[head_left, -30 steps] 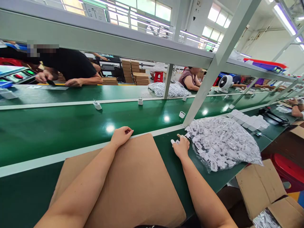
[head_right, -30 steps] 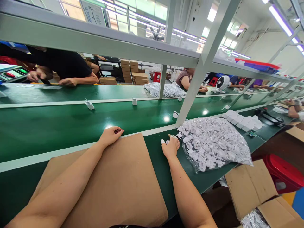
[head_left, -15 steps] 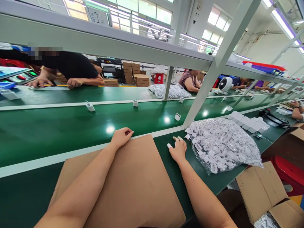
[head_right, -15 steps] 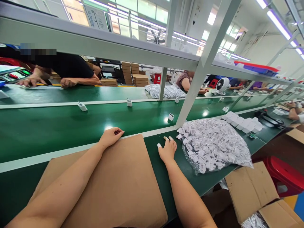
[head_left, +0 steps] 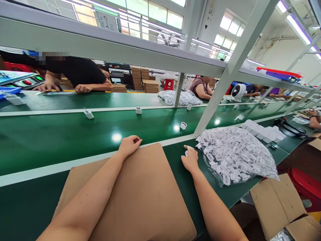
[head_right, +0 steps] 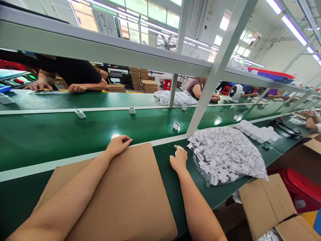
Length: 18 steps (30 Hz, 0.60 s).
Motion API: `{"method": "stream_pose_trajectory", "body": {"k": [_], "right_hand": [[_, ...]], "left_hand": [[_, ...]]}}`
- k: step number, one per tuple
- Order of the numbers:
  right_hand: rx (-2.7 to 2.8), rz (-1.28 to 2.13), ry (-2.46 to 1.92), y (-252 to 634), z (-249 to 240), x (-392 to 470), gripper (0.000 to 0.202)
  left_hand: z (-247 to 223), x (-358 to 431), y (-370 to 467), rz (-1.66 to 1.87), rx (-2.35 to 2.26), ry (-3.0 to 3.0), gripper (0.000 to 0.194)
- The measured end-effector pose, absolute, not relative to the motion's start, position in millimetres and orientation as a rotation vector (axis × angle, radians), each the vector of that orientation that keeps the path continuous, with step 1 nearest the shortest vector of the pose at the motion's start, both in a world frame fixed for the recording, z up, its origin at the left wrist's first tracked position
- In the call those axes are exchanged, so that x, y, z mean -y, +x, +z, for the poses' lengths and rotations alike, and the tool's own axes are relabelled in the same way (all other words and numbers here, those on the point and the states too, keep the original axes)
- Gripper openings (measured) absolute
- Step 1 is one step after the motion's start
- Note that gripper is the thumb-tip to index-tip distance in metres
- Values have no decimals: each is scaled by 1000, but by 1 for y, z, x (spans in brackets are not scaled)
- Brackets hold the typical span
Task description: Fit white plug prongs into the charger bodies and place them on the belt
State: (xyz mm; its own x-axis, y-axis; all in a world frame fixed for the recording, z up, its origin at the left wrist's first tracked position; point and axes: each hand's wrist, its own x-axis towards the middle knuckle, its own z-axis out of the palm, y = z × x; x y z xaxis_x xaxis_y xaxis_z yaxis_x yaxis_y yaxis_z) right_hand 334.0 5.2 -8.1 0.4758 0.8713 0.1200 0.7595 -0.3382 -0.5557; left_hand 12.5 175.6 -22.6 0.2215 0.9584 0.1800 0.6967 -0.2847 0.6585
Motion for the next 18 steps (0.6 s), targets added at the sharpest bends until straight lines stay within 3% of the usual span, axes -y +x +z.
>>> {"method": "stream_pose_trajectory", "body": {"k": [5,18], "right_hand": [[1374,278,-2093,330,-7,-3,63],[1245,431,-1762,331,-14,-10,40]], "left_hand": [[-24,-177,12,797,-1516,2062,34],[-23,-176,13,782,-1517,2057,36]]}}
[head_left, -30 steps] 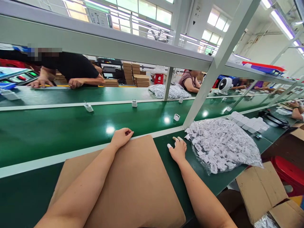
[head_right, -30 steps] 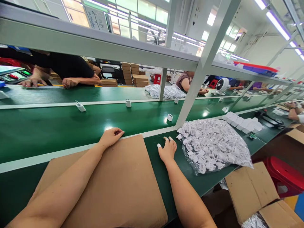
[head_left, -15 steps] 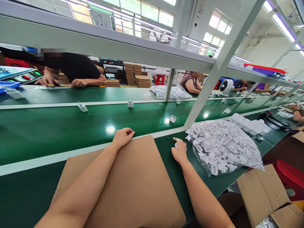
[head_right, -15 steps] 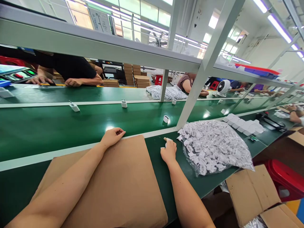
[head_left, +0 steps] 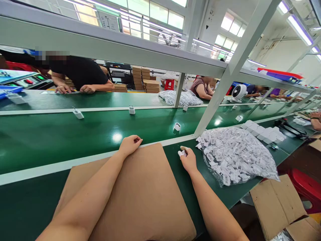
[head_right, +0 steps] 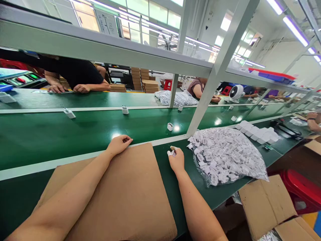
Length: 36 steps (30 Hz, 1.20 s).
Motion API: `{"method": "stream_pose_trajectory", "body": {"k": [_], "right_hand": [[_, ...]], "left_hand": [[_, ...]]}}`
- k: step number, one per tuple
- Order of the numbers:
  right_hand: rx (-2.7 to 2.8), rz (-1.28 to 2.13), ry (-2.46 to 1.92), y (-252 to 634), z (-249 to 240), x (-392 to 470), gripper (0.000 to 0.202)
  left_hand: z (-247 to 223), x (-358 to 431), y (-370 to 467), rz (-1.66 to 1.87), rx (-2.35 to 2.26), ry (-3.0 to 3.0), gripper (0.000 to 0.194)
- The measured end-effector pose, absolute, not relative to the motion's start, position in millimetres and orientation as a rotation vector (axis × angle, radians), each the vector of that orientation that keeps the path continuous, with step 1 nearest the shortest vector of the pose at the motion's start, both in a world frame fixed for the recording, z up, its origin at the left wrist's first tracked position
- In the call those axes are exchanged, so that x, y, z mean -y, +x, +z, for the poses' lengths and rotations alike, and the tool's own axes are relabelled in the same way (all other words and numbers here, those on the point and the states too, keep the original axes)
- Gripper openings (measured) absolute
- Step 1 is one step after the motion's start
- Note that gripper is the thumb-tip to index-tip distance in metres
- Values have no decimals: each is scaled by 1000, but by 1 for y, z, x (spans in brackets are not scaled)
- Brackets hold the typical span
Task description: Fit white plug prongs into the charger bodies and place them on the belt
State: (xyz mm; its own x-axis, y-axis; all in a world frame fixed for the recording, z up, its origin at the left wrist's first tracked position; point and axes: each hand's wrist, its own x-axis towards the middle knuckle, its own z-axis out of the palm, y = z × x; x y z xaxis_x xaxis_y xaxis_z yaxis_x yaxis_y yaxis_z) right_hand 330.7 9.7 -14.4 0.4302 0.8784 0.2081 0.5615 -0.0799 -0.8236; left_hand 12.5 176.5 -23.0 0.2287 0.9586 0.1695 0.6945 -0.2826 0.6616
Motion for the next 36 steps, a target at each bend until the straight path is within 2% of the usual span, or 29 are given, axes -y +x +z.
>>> {"method": "stream_pose_trajectory", "body": {"k": [36], "right_hand": [[1280,513,-1699,328,-20,-9,38]], "left_hand": [[-22,-177,13,757,-1517,2052,35]]}}
